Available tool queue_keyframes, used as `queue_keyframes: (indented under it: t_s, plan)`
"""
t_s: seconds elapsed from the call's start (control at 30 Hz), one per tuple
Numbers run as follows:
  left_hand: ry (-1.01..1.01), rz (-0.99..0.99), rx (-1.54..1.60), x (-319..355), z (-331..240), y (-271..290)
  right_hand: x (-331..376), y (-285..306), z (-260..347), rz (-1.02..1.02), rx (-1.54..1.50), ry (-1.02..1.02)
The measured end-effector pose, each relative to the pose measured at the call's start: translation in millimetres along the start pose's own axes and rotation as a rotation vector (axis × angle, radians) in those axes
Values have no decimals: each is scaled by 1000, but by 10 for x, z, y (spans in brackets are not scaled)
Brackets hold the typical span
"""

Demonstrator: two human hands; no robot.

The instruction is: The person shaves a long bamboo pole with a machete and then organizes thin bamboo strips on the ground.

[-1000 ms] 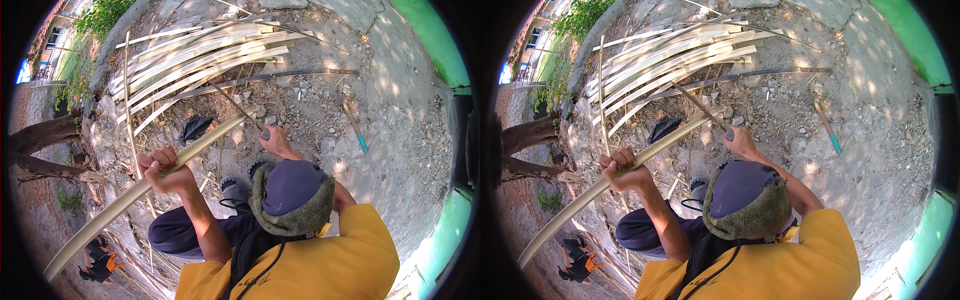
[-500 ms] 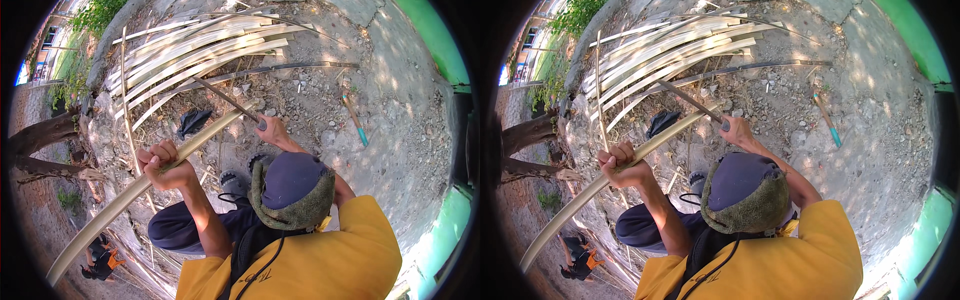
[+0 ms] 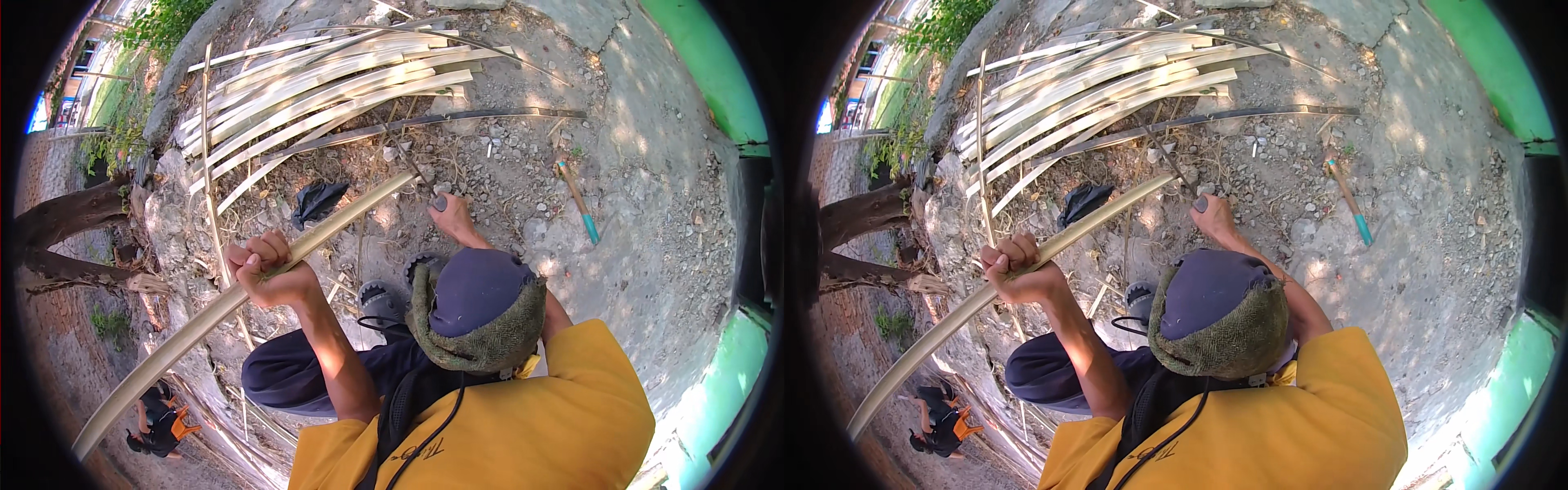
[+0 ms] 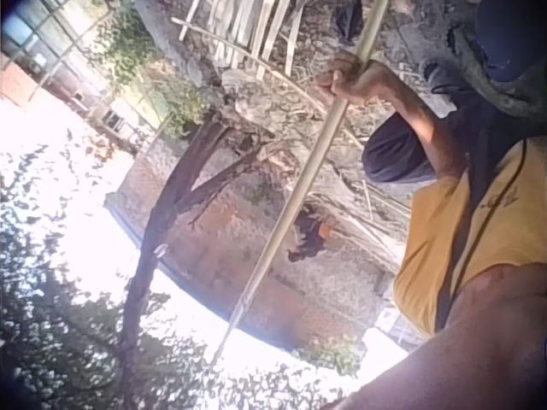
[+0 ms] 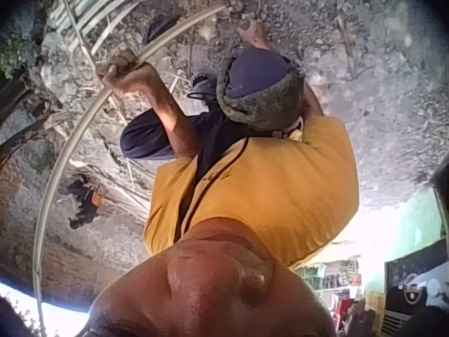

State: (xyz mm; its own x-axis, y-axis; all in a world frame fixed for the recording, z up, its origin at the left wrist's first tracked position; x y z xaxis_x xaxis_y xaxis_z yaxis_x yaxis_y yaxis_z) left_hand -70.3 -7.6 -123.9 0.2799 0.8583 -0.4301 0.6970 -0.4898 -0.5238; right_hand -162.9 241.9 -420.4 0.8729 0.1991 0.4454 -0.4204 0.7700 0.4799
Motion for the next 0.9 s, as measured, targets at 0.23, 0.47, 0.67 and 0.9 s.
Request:
queue_keyframes:
  t_s: [0.23,0.47,0.67,0.9]
  plan:
    - [-22,-37,-47,-16,11,-19,29,-77,17,-69,31,-39]
    - [12,156,80,13,-77,-18,313,27,366,51,-110,208]
    - [94,306,127,15,-147,44,396,105,276,101,-115,199]
    - [88,280,226,14,-104,153,354,109,421,179,-18,185]
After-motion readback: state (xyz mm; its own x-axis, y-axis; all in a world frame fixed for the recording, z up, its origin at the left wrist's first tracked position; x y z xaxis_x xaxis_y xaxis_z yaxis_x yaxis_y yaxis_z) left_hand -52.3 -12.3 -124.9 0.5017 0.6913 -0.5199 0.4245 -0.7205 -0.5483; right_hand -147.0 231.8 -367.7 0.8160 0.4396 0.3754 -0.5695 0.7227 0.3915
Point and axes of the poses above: each hand's wrist, its own x-axis away from the middle knuckle, its own y-axis out of the back of the hand, z = x × y, the point moved 3 cm from there along -x, towards the middle knuckle, and after that the axes turned 12 degrees about -y, right-handed, at the moved point
